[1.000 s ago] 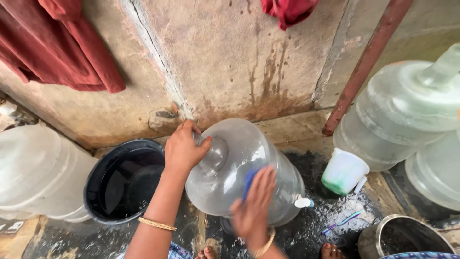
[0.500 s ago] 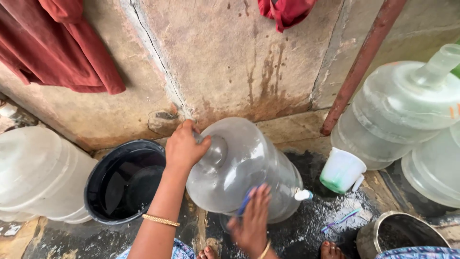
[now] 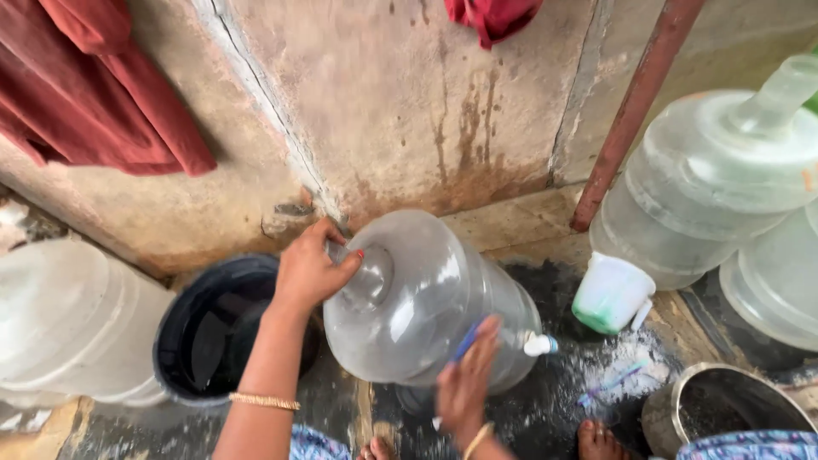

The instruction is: Cleaning and scrubbing a large plastic water jug with a cloth and soapy water.

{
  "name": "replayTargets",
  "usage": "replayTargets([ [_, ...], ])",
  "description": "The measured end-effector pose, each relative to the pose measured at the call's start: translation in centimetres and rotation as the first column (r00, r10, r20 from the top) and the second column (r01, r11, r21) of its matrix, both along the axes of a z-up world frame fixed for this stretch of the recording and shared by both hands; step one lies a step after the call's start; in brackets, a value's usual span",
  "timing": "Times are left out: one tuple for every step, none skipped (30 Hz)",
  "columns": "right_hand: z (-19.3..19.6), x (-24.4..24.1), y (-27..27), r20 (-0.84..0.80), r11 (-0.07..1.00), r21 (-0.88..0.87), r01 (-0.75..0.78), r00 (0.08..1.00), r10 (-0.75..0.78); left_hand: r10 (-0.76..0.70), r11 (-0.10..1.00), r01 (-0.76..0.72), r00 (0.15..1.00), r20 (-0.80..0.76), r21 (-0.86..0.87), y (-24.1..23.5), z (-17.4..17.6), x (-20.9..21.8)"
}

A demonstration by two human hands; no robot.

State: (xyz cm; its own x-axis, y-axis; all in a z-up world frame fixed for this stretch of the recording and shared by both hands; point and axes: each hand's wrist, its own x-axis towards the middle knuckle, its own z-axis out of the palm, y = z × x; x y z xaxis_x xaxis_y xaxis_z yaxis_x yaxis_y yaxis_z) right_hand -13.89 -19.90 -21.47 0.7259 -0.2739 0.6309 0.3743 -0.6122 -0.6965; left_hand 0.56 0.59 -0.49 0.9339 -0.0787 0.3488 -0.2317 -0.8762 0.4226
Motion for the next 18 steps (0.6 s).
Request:
replayTargets([
  [-2.1, 0.6, -1.6, -0.024, 1.0, 0.003, -0.003, 1.0, 0.003, 0.003, 1.0, -0.003, 1.0, -0.024, 0.003, 0.1, -0.2, -0.7],
  [-4.2, 1.1, -3.3, -0.19, 0.994, 0.091, 0.055, 0.981, -0.037, 0.0, 1.0, 0.0, 1.0, 0.002, -0.02, 0.2, -0.2, -1.4],
  [-6.0, 3.2, -5.1, -0.325, 0.977, 0.169, 0.132, 0.943, -0.071, -0.013, 0.999, 0.015, 0.998, 0.059, -0.042, 0.0, 0.4, -0.8],
  [-6.7, 3.5, -5.6, -0.318, 0.975, 0.173, 0.138, 0.945, -0.077, -0.021, 0.999, 0.024, 0.998, 0.067, -0.039, 0.2, 0.5, -0.9],
  [-7.5, 3.4, -6.1, -0.423, 0.972, 0.149, 0.18, 0.9, -0.102, 0.02, 0.999, -0.019, 0.999, 0.025, -0.041, 0.3, 0.5, -1.1],
  [-8.3, 3.3, -6.7, -0.522, 0.968, 0.122, 0.219, 0.844, -0.125, 0.062, 0.997, -0.063, 0.998, -0.017, -0.041, 0.4, 0.3, -1.3],
  [-6.1, 2.8, -4.9, -0.527, 0.967, 0.12, 0.223, 0.84, -0.129, 0.059, 0.997, -0.06, 0.998, -0.023, -0.042, 0.6, 0.3, -1.1],
  [-3.9, 2.3, -3.1, -0.432, 0.951, 0.277, 0.137, 0.902, -0.004, 0.035, 0.998, -0.036, 0.999, -0.016, -0.042, 0.9, 0.2, -0.8],
  [-1.7, 1.7, -1.2, -0.317, 0.907, 0.419, 0.032, 0.942, 0.113, 0.017, 0.999, -0.017, 1.0, -0.011, -0.042, 1.3, 0.1, -0.8],
  [0.6, 1.5, -1.0, -0.324, 0.908, 0.418, 0.034, 0.939, 0.114, 0.018, 0.999, -0.019, 1.0, -0.019, -0.042, 1.3, 0.2, -1.0],
  [2.9, 1.3, -0.7, -0.233, 0.949, 0.313, -0.044, 0.965, 0.122, -0.006, 0.998, 0.005, 1.0, -0.024, -0.068, 1.4, 0.5, -1.3],
  [5.3, 1.0, -0.5, -0.141, 0.974, 0.197, -0.111, 0.98, 0.14, -0.031, 0.995, 0.028, 0.999, -0.028, -0.093, 1.5, 0.7, -1.7],
  [3.4, 1.5, -1.5, -0.144, 0.973, 0.203, -0.107, 0.98, 0.138, -0.034, 0.996, 0.031, 0.999, -0.033, -0.087, 1.6, 0.6, -1.8],
  [1.5, 1.9, -2.5, -0.229, 0.982, 0.18, -0.051, 0.969, 0.092, -0.022, 0.997, 0.018, 0.998, -0.05, -0.081, 1.9, 0.5, -2.0],
  [-0.2, 3.0, -3.8, -0.297, 0.99, 0.143, -0.004, 0.954, 0.047, -0.008, 0.996, 0.003, 0.999, -0.052, -0.084, 1.9, 0.5, -1.8],
  [-3.6, 5.2, -5.5, -0.287, 0.99, 0.14, -0.006, 0.957, 0.046, -0.007, 0.996, 0.003, 0.999, -0.041, -0.087, 1.9, 0.9, -1.6],
  [-7.2, 6.6, -7.1, -0.51, 0.959, 0.264, 0.103, 0.859, 0.048, 0.0, 0.996, -0.006, 0.998, -0.067, -0.092, 2.0, 1.0, -1.8],
  [-10.8, 8.0, -8.8, -0.699, 0.904, 0.35, 0.244, 0.711, 0.079, 0.007, 0.995, -0.016, 0.996, -0.092, -0.095, 2.0, 1.0, -2.0],
])
